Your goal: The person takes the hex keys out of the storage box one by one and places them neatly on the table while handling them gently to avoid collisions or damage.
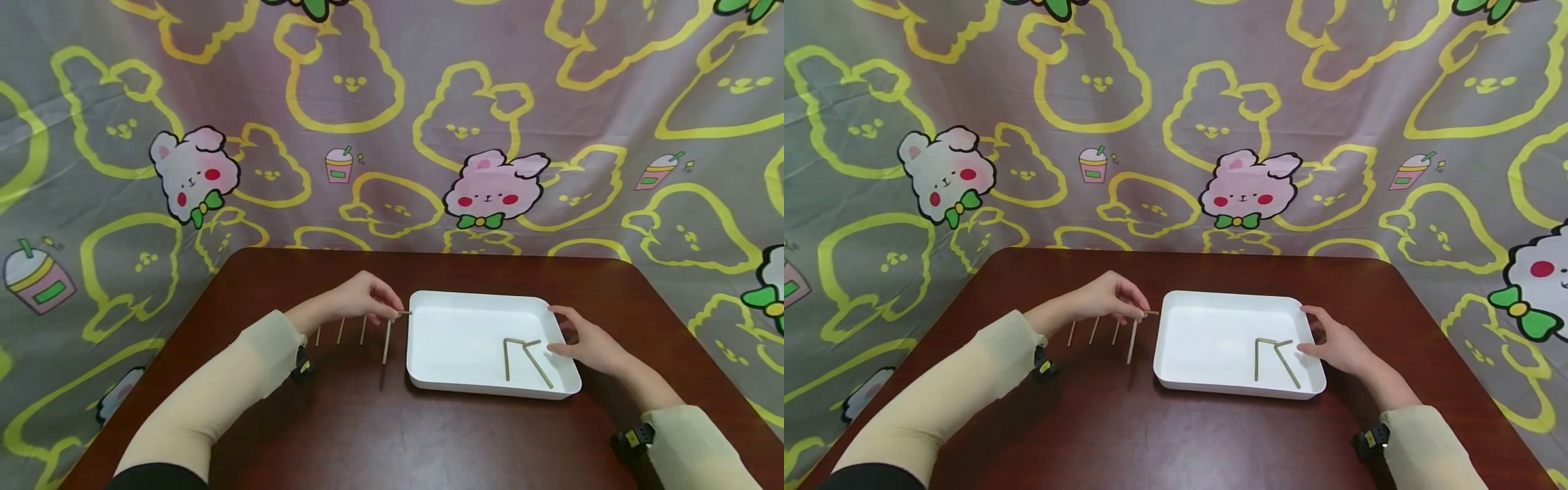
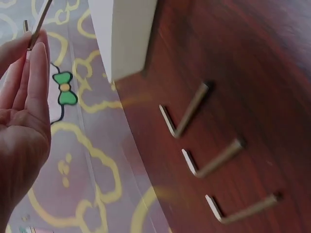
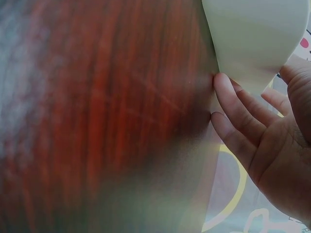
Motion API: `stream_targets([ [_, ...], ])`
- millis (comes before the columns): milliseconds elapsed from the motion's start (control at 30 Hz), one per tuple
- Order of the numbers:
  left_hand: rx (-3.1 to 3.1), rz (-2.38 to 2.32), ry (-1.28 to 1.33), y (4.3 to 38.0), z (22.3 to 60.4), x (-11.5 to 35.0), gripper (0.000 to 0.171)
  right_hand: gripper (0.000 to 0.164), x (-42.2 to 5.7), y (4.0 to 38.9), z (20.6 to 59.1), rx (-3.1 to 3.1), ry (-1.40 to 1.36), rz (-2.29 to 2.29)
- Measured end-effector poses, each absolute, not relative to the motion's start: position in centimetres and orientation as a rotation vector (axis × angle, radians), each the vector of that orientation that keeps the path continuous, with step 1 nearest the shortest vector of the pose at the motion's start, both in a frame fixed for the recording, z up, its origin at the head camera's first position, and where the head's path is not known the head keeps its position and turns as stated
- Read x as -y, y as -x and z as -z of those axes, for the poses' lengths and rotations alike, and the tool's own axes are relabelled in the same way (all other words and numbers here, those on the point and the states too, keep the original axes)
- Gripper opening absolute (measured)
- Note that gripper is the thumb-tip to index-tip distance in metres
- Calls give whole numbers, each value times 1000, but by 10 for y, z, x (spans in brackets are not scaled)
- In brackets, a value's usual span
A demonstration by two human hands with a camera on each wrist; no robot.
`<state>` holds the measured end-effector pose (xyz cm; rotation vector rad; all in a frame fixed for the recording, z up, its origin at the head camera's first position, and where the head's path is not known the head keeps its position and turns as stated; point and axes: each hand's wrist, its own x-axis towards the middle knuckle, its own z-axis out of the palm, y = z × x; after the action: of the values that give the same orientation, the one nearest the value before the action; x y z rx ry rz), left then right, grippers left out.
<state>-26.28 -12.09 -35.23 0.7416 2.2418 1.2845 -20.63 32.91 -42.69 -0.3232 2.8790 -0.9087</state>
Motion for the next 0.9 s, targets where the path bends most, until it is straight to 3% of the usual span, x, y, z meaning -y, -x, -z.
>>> stream_targets([
  [533, -2299, -1405, -545, 243, 374, 222, 23, 82, -330, 207, 425, -2878, 312, 897],
  [900, -2291, -1373, -465, 236, 396, 256, 24, 80, -326, 204, 423, -2890, 299, 885],
])
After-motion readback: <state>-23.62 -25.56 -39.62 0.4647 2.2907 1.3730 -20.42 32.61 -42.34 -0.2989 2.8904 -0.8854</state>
